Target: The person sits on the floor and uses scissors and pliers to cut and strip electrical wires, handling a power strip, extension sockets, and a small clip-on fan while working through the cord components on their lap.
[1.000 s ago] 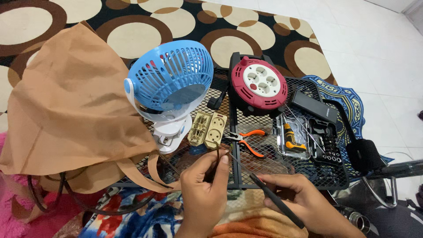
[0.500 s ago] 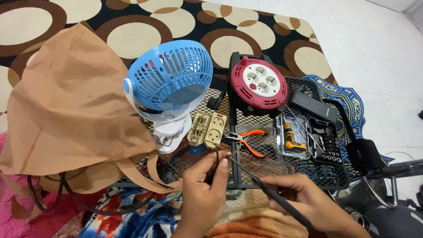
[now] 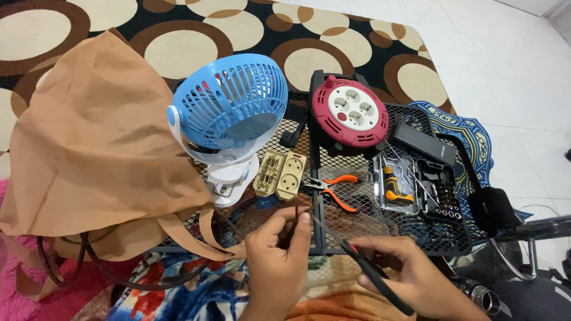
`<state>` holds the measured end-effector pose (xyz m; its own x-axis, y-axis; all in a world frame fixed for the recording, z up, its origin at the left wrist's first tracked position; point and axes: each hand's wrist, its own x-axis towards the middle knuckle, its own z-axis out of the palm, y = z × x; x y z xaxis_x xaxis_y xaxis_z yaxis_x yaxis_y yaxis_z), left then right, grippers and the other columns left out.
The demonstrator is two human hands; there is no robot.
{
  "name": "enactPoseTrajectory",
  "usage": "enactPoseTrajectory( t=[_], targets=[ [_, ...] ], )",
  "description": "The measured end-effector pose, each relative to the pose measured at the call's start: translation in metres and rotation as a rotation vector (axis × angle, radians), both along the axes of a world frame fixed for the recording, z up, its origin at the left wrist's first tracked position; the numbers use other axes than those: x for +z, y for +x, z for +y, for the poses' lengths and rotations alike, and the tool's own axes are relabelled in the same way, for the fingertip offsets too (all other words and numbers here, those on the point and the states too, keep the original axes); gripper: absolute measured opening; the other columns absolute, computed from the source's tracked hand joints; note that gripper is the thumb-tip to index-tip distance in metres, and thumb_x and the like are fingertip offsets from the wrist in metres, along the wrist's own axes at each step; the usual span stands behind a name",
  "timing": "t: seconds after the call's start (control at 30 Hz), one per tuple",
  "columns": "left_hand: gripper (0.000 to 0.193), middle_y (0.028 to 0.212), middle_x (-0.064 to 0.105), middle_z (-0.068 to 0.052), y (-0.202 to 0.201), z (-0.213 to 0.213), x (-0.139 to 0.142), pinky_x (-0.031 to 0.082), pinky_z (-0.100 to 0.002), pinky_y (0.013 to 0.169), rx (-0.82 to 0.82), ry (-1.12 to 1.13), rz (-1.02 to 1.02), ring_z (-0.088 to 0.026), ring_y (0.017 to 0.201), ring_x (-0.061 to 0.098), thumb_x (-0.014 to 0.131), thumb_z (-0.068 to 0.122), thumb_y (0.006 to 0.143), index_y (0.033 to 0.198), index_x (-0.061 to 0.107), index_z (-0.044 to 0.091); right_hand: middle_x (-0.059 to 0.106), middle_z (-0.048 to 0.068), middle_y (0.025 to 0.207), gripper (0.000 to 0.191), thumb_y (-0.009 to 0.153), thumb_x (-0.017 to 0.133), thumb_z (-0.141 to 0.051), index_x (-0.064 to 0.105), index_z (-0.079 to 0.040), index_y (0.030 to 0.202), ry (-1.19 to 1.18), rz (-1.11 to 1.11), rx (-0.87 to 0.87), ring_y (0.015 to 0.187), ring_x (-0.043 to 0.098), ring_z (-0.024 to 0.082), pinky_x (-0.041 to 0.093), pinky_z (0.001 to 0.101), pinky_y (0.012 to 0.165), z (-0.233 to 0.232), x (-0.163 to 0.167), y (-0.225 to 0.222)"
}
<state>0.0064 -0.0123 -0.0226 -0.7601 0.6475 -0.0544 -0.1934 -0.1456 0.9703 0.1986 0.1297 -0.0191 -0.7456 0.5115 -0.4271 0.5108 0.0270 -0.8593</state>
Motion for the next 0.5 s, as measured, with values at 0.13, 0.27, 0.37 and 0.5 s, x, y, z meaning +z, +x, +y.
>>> enactPoseTrajectory(
  t=[0.13, 0.27, 0.37, 0.5],
  targets=[
    [0.016, 0.065, 0.065, 0.003, 0.000, 0.000, 0.000, 0.038, -0.022, 0.047, 0.007, -0.029, 0.003, 0.000, 0.056, 0.048, 0.069, 0.009, 0.093, 0.095, 0.074, -0.006, 0.077, 0.008, 0.105, 0.061, 0.074, 0.086, -0.006, 0.070, 0.001, 0.132, 0.064, 0.083, 0.002, 0.094, 0.070, 0.013, 0.061, 0.0323, 0.086, -0.002, -0.008, 0.000],
    [0.016, 0.063, 0.066, 0.000, -0.001, -0.001, 0.002, 0.040, -0.023, 0.046, 0.017, -0.082, 0.049, -0.001, 0.055, 0.051, 0.070, 0.009, 0.092, 0.095, 0.076, -0.005, 0.077, 0.009, 0.103, 0.060, 0.076, 0.084, -0.004, 0.070, 0.001, 0.133, -0.057, 0.046, -0.037, 0.094, 0.070, 0.012, 0.060, 0.0320, 0.085, -0.001, -0.012, 0.002],
    [0.015, 0.068, 0.069, -0.002, -0.003, -0.002, 0.003, 0.045, -0.023, 0.051, 0.048, -0.025, 0.121, -0.002, 0.060, 0.056, 0.070, 0.007, 0.091, 0.096, 0.075, -0.007, 0.074, 0.007, 0.099, 0.056, 0.077, 0.083, -0.003, 0.071, 0.002, 0.131, -0.104, -0.001, -0.072, 0.088, 0.068, 0.012, 0.059, 0.0315, 0.080, 0.000, -0.013, 0.000],
    [0.015, 0.070, 0.071, -0.005, -0.005, -0.002, 0.004, 0.047, -0.025, 0.052, 0.065, -0.035, 0.151, -0.004, 0.061, 0.058, 0.071, 0.007, 0.091, 0.095, 0.075, -0.007, 0.073, 0.005, 0.098, 0.055, 0.078, 0.082, -0.003, 0.071, 0.003, 0.131, -0.084, 0.021, -0.055, 0.089, 0.067, 0.009, 0.058, 0.0293, 0.080, 0.000, -0.015, -0.003]
  ],
)
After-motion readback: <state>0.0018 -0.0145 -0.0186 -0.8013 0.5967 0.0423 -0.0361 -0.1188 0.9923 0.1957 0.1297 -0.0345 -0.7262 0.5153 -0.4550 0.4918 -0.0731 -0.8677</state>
